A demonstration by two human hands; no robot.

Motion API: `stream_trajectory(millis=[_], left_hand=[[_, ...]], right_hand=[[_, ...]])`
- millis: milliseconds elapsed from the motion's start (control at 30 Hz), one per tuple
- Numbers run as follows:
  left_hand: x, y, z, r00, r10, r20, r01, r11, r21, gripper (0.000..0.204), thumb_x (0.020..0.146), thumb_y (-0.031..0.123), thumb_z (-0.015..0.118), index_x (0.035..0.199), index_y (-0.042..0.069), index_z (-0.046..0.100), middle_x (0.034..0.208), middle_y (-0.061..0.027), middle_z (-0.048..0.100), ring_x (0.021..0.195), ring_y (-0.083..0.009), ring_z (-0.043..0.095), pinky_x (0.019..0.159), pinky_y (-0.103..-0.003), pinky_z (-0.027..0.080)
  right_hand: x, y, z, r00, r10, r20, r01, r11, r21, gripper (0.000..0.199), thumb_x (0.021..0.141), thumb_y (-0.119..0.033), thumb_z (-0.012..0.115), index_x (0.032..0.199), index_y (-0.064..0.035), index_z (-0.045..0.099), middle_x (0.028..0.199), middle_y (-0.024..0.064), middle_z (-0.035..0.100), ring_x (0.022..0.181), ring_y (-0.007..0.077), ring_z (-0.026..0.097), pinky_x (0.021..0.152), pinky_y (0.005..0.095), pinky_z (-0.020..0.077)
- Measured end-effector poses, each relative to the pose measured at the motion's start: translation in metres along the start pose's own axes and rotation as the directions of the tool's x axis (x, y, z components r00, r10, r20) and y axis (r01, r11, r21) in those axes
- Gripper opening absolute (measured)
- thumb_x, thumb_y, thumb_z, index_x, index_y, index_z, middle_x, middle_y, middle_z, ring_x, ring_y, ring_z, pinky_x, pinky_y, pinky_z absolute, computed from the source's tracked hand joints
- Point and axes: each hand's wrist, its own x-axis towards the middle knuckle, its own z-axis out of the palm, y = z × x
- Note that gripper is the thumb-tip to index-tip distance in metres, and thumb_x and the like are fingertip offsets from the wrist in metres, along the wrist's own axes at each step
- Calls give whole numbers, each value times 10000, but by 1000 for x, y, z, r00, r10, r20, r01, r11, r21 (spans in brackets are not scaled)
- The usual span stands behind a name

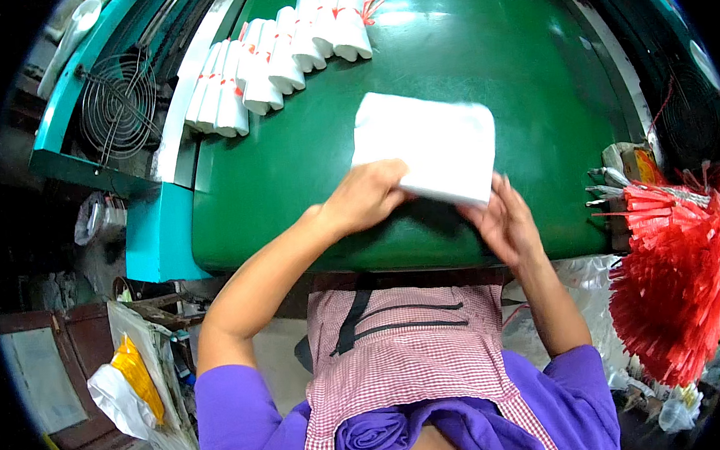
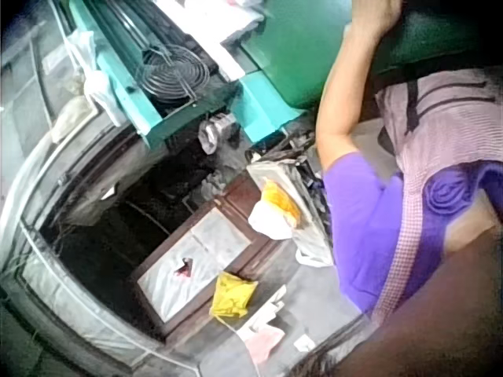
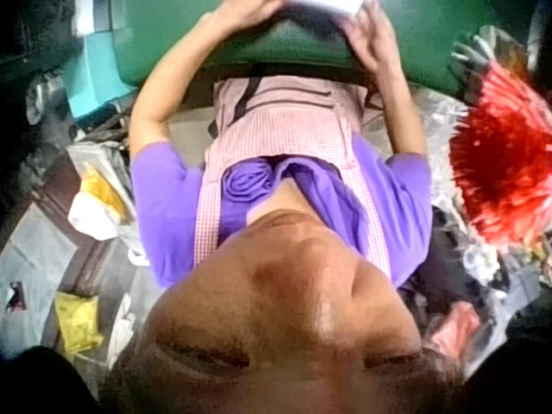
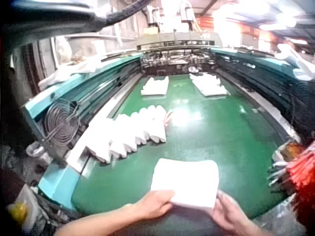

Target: The person repeatedly wraps white rectangular items in translucent plastic film on a green work surface. They fold the film around each item, secure it with a red plastic tie, and place the finished bundle aside. The person then gathers the completed bundles and places them into a large white sack.

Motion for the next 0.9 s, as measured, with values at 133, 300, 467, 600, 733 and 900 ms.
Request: stream_trajectory(millis=[133, 300, 467, 600, 733, 900], left_hand=[[-51, 5, 2, 938, 266, 224, -295, 949, 109, 226, 755, 85, 662, 978, 77, 634, 1408, -86, 457, 1360, -383, 313, 1079, -492, 345], [-42, 1, -6, 970, 196, 143, -223, 953, 206, 188, 763, 189, 664, 944, 138, 644, 946, -51, 609, 943, -255, 581, 860, -451, 406], [-3, 34, -25, 901, 428, 76, -414, 793, 447, 91, 754, 164, 635, 803, 92, 610, 1055, -83, 602, 1048, -260, 556, 869, -408, 426], [8, 18, -21, 909, 154, 388, -250, 945, 212, 177, 763, 191, 678, 880, 59, 687, 1286, -136, 546, 1252, -333, 439, 965, -535, 367], [-27, 25, 7, 976, 116, 185, -160, 956, 245, 213, 763, 174, 665, 934, 49, 640, 1319, -148, 524, 1205, -404, 479, 911, -556, 391], [-57, 55, 23, 978, 170, 121, -200, 933, 301, 333, 754, 119, 684, 1070, 65, 596, 1262, -163, 559, 1217, -390, 479, 997, -536, 378]], right_hand=[[14, -10, -1, 980, 178, 85, -154, 959, -237, 523, 789, 122, 453, 1300, 18, 482, 1228, 169, 572, 1110, 230, 572, 952, 332, 474], [3, -7, -5, 647, 179, 741, 760, -77, -645, 471, 783, 43, 529, 1240, -60, 573, 1381, 150, 474, 1287, 324, 443, 1102, 450, 313], [33, -30, -8, 514, 318, 797, 844, -352, -404, 435, 839, -98, 530, 1267, -24, 514, 1391, 150, 456, 1285, 306, 446, 1101, 457, 324], [18, -36, -5, 560, 478, 677, 825, -244, -510, 488, 855, -83, 503, 1332, -3, 437, 1444, 166, 378, 1358, 301, 344, 1129, 460, 267], [-13, -52, 6, 807, 365, 463, 477, 59, -877, 514, 851, -159, 569, 1311, 33, 443, 1398, 222, 416, 1271, 337, 443, 1061, 456, 342], [-53, -18, 17, 798, 107, 593, 590, -341, -732, 534, 812, -294, 657, 1203, 48, 533, 1296, 267, 479, 1140, 419, 511, 973, 449, 416]])
